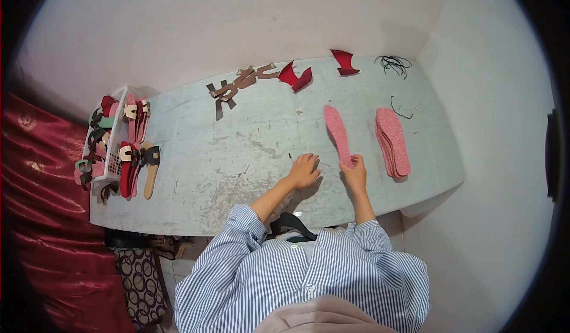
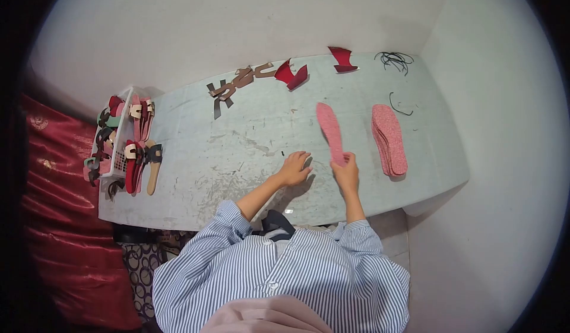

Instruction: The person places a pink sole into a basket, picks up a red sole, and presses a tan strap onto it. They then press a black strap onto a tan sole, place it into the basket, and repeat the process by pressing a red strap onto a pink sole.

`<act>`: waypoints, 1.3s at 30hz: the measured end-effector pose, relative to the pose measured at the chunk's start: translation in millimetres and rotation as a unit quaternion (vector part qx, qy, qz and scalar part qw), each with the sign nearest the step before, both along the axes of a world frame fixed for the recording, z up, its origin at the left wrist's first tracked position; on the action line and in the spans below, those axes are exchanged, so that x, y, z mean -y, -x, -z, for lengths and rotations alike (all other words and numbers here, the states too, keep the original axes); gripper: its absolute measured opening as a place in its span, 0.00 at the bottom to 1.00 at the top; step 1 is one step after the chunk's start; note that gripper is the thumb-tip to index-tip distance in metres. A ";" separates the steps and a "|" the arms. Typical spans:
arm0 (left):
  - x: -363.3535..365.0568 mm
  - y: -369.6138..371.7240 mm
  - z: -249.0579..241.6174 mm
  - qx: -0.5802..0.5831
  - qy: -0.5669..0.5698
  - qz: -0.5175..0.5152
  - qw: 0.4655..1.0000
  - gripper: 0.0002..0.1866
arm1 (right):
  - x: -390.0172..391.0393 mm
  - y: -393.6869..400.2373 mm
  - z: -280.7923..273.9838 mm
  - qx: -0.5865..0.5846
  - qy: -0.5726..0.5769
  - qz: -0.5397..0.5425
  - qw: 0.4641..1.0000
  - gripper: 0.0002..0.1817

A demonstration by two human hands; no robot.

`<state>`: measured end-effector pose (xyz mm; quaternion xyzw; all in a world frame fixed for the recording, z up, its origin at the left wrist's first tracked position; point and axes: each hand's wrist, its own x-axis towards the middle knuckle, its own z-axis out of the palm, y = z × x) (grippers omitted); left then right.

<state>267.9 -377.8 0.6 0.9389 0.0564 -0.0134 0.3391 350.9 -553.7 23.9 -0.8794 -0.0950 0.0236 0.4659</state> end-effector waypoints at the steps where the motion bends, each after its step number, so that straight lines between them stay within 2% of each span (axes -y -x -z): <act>1: -2.3 -3.3 0.9 0.035 0.065 -0.012 0.997 0.30 | -13.5 5.7 -5.5 -0.121 -0.128 -0.036 0.984 0.25; 2: -1.8 -5.8 1.8 0.035 0.063 -0.014 0.997 0.30 | -25.4 10.6 -10.8 -0.239 -0.252 -0.070 0.935 0.22; 3: -0.5 -8.5 -0.8 0.049 0.210 -0.059 0.975 0.27 | -34.8 13.2 -14.2 -0.238 -0.254 -0.073 0.935 0.22; 4: -2.5 -10.5 -3.9 0.063 0.352 -0.102 0.928 0.25 | -43.9 14.9 -17.4 -0.300 -0.275 -0.122 0.905 0.21; 5: -8.2 -11.9 -7.7 0.065 0.348 -0.102 0.930 0.25 | -52.1 15.2 -19.6 -0.360 -0.294 -0.171 0.869 0.19; 6: -16.0 -15.0 -3.9 0.013 0.436 -0.157 0.886 0.25 | -59.1 14.3 -18.5 -0.357 -0.298 -0.173 0.868 0.19; 7: -24.8 -18.1 -0.3 -0.040 0.517 -0.209 0.829 0.26 | -66.1 13.9 -16.6 -0.396 -0.321 -0.204 0.836 0.20; 8: -35.5 -18.7 3.6 -0.013 0.573 -0.211 0.792 0.30 | -73.1 13.4 -15.0 -0.433 -0.342 -0.235 0.800 0.21; 9: -41.6 -17.7 -3.7 -0.010 0.569 -0.211 0.795 0.30 | -79.9 13.9 -16.0 -0.430 -0.346 -0.239 0.799 0.21; 11: -51.2 -14.9 -16.8 0.048 0.611 -0.273 0.741 0.30 | -92.1 15.4 -16.8 -0.423 -0.300 -0.286 0.806 0.19; 13: -67.8 -12.4 -17.9 0.058 0.609 -0.282 0.739 0.29 | -105.7 11.1 -15.8 -0.427 -0.294 -0.292 0.803 0.19; 16: -89.2 -13.7 -28.8 0.072 0.571 -0.369 0.730 0.29 | -130.6 -5.0 -9.8 -0.436 -0.277 -0.330 0.790 0.16; 17: -95.1 -15.3 -33.5 0.074 0.569 -0.370 0.731 0.29 | -140.3 -12.2 -7.3 -0.430 -0.259 -0.316 0.805 0.15; 19: -106.0 -18.4 -34.1 0.130 0.469 -0.395 0.779 0.29 | -158.3 -28.9 -0.7 -0.423 -0.241 -0.304 0.819 0.13; 21: -116.7 -26.0 -19.8 0.155 0.443 -0.426 0.773 0.27 | -176.7 -49.9 5.9 -0.332 -0.193 -0.302 0.873 0.10; 23: -127.2 -28.1 -3.7 0.211 0.425 -0.418 0.775 0.25 | -200.3 -70.6 28.3 -0.334 -0.209 -0.273 0.878 0.10; 24: -134.6 -29.4 9.1 0.210 0.414 -0.413 0.784 0.21 | -212.6 -82.5 42.7 -0.274 -0.192 -0.252 0.908 0.10; 25: -136.7 -29.4 11.7 0.206 0.411 -0.416 0.785 0.21 | -221.3 -90.3 46.3 -0.214 -0.173 -0.229 0.934 0.11; 26: -138.3 -30.0 14.5 0.201 0.413 -0.428 0.778 0.19 | -228.1 -98.4 49.9 -0.219 -0.174 -0.228 0.932 0.11; 28: -141.5 -30.0 20.0 0.192 0.415 -0.443 0.772 0.16 | -239.2 -111.4 46.3 -0.230 -0.137 -0.190 0.945 0.17; 32: -144.6 -25.2 24.0 0.163 0.403 -0.447 0.782 0.13 | -252.3 -124.6 31.2 -0.212 -0.067 -0.187 0.957 0.22; 34: -143.9 -23.3 22.0 0.152 0.416 -0.434 0.784 0.13 | -259.8 -130.1 28.5 -0.140 -0.029 -0.128 0.981 0.28; 35: -143.1 -23.2 20.8 0.144 0.423 -0.429 0.785 0.13 | -264.8 -132.8 26.6 -0.142 -0.029 -0.128 0.981 0.28; 37: -141.1 -22.2 22.8 0.135 0.428 -0.427 0.785 0.13 | -275.1 -139.0 22.2 -0.043 -0.017 -0.007 0.999 0.36; 38: -140.1 -21.9 23.4 0.147 0.436 -0.416 0.784 0.14 | -279.9 -146.1 18.1 -0.085 -0.007 0.019 0.996 0.41; 39: -139.6 -21.8 23.5 0.160 0.443 -0.404 0.784 0.15 | -281.9 -147.9 5.1 -0.086 -0.009 0.017 0.996 0.41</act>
